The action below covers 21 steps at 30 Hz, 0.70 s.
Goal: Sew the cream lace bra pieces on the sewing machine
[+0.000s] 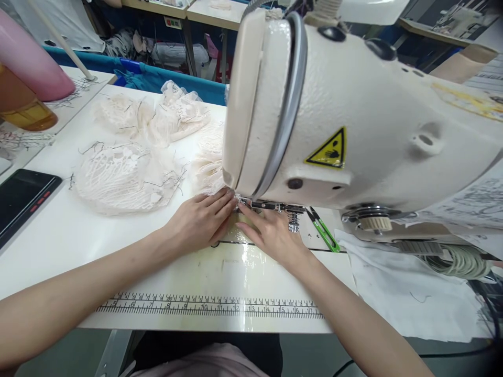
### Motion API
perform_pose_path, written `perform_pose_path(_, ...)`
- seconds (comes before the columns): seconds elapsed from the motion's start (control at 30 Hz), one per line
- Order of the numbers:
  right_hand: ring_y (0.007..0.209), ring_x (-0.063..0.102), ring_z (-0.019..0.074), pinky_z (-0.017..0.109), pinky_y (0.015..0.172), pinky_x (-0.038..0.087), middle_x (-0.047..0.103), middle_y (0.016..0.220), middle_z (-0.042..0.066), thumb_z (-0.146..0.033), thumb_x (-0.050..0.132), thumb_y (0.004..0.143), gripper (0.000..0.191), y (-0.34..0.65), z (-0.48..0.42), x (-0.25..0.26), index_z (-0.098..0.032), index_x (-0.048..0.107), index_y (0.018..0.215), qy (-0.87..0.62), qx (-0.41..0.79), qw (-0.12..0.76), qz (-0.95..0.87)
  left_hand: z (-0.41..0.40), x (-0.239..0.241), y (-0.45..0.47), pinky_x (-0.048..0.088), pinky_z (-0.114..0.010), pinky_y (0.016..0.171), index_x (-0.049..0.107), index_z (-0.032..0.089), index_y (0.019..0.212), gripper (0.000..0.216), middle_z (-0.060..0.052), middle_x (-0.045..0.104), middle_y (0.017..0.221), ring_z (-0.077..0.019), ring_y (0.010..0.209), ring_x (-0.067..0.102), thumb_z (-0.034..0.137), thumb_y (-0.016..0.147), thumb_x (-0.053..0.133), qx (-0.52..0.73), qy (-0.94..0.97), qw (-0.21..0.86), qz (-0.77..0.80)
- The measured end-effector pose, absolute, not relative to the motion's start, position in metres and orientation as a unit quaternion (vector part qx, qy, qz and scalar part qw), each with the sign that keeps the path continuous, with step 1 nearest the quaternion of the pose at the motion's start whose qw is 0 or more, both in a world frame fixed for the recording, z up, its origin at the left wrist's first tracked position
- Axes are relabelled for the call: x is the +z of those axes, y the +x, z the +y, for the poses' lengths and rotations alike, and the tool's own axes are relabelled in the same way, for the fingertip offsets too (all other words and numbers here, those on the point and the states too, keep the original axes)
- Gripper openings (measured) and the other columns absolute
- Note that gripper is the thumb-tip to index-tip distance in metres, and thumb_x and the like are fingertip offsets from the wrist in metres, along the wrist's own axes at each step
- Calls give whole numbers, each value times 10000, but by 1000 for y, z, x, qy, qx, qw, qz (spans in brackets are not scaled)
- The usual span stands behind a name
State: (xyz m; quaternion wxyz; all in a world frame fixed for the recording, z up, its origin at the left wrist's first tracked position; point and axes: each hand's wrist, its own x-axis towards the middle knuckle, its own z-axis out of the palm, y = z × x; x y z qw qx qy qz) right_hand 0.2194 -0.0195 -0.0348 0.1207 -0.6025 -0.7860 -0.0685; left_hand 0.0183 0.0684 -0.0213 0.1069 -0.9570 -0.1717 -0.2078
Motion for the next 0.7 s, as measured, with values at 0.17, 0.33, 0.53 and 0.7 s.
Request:
perform_pose_path(0.17, 670, 594, 156, 324, 725, 446, 632, 742, 31, -496, 439, 1003, 436, 219, -19, -34, -233, 624, 1298, -595, -80, 126, -790, 68, -21, 19, 574, -349, 811, 698, 102, 1087, 316, -143, 724, 1129, -277, 1111, 675, 255, 984, 441, -210, -956, 107, -173)
perform_pose_path(0.33, 820, 650, 185, 320, 790, 445, 713, 907, 56, -479, 509, 980, 355, 224, -18, -34, -271, 666, 1221, -594, -98, 160, -782, 67, -20, 19, 560, -356, 827, 697, 113, 1097, 303, -136, 725, 1129, -278, 1127, 666, 246, 974, 454, -207, -955, 106, -183)
perform_pose_path(0.53, 823, 653, 205, 349, 780, 473, 728, 966, 64, -387, 470, 1002, 292, 232, -14, -45, -296, 688, 1174, -619, -83, 192, -758, 67, -21, 19, 523, -418, 902, 684, 140, 1141, 304, -127, 724, 1132, -301, 1175, 635, 252, 956, 469, -211, -953, 80, -204)
perform_pose_path(0.7, 778, 671, 217, 315, 637, 480, 721, 969, 70, -361, 489, 992, 279, 238, -16, -38, -294, 687, 1178, -632, -53, 192, -749, 64, -18, 18, 512, -418, 917, 663, 143, 1153, 316, -127, 710, 1156, -294, 1187, 621, 279, 975, 439, -183, -954, 67, -229)
